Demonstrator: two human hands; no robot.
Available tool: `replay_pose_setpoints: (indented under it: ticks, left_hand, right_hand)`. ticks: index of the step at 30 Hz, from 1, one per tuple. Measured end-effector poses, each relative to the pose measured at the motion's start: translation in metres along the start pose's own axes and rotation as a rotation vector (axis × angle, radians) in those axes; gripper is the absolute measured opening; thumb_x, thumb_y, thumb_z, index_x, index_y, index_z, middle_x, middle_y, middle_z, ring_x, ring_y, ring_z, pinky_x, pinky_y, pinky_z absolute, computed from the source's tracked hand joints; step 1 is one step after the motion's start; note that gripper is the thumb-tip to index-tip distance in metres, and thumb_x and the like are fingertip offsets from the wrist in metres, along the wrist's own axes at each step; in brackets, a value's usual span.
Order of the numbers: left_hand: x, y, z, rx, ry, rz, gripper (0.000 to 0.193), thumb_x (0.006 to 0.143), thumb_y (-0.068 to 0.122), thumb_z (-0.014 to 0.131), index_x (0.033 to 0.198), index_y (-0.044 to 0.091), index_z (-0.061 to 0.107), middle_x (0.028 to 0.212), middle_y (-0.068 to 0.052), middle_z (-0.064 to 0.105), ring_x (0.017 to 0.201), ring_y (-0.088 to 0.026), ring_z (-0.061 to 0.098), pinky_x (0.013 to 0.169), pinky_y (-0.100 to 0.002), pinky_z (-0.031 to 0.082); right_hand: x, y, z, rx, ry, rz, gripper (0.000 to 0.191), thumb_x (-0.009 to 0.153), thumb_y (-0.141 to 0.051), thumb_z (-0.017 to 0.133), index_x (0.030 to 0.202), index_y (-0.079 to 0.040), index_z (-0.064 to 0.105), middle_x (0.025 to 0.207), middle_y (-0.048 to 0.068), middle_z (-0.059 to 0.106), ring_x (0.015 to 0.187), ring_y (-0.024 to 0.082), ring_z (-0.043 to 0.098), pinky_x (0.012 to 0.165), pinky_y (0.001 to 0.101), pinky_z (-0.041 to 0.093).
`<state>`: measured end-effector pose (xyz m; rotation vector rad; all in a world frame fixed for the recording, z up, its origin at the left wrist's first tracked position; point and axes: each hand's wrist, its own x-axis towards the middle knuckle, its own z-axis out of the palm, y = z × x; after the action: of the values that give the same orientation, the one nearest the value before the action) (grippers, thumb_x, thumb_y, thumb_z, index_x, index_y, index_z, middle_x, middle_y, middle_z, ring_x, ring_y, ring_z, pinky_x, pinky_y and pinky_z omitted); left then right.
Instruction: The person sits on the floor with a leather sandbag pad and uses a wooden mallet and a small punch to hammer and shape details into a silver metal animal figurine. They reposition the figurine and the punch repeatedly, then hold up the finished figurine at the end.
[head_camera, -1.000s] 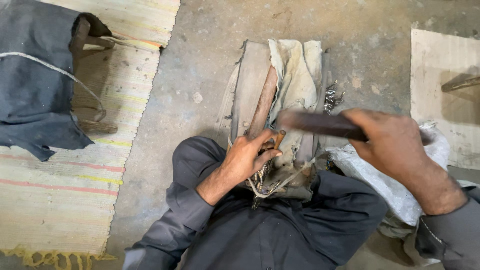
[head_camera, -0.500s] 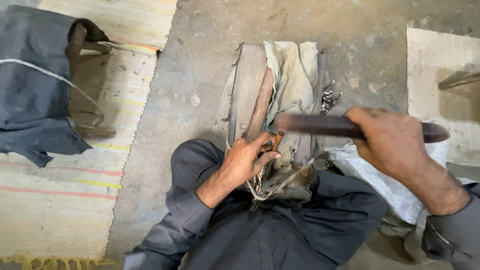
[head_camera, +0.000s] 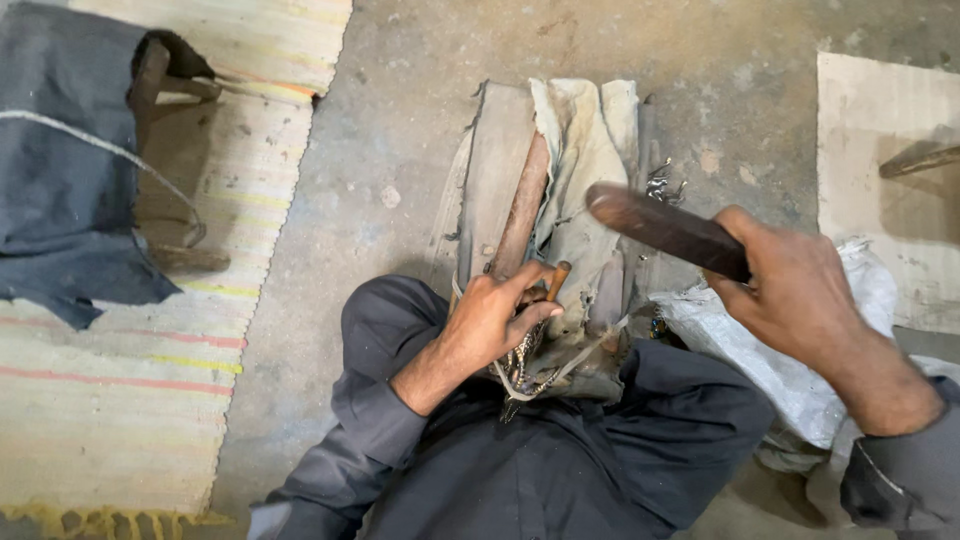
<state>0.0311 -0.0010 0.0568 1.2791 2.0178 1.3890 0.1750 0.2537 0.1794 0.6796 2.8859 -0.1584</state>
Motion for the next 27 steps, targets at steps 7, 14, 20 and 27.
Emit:
replay_pose_setpoints:
  ticks: [7,14,20,27]
  left_hand:
    - [-0.006,-0.001,0.005,-0.025,0.158,-0.02,0.04,0.091,0.028,0.078,0.123,0.009,0.064,0.088,-0.016,0.077,0.086,-0.033,0.078,0.066,-0.041,0.059]
    - [-0.007,-0.006,0.009,-0.142,0.18,-0.057,0.037,0.091,0.024,0.079,0.122,0.009,0.064,0.093,-0.013,0.079,0.088,-0.025,0.081,0.072,-0.034,0.064]
    - [-0.006,-0.007,0.002,-0.228,0.059,-0.034,0.035,0.09,0.019,0.079,0.119,0.007,0.065,0.095,-0.013,0.08,0.092,-0.024,0.08,0.076,-0.033,0.063]
    - [-0.002,-0.005,-0.005,-0.115,-0.059,0.131,0.033,0.095,0.022,0.075,0.122,0.008,0.063,0.101,-0.013,0.078,0.098,-0.028,0.079,0.075,-0.036,0.062]
  right_hand:
    - [-0.001,0.002,0.004,0.012,0.242,-0.154,0.031,0.083,-0.017,0.075,0.11,-0.015,0.06,0.085,0.01,0.069,0.077,0.033,0.071,0.068,0.0464,0.054]
    - [0.008,-0.008,-0.004,-0.27,0.037,-0.233,0.036,0.079,-0.015,0.074,0.113,-0.019,0.063,0.083,0.008,0.073,0.076,0.033,0.073,0.068,0.0461,0.055]
    - [0.001,-0.007,-0.008,-0.041,-0.117,-0.076,0.031,0.085,-0.027,0.079,0.112,-0.021,0.066,0.076,0.012,0.072,0.076,0.036,0.072,0.067,0.0487,0.054]
    - [-0.013,0.002,0.011,-0.001,0.043,-0.205,0.033,0.081,-0.019,0.075,0.113,-0.018,0.065,0.08,0.009,0.072,0.07,0.03,0.072,0.062,0.0448,0.054]
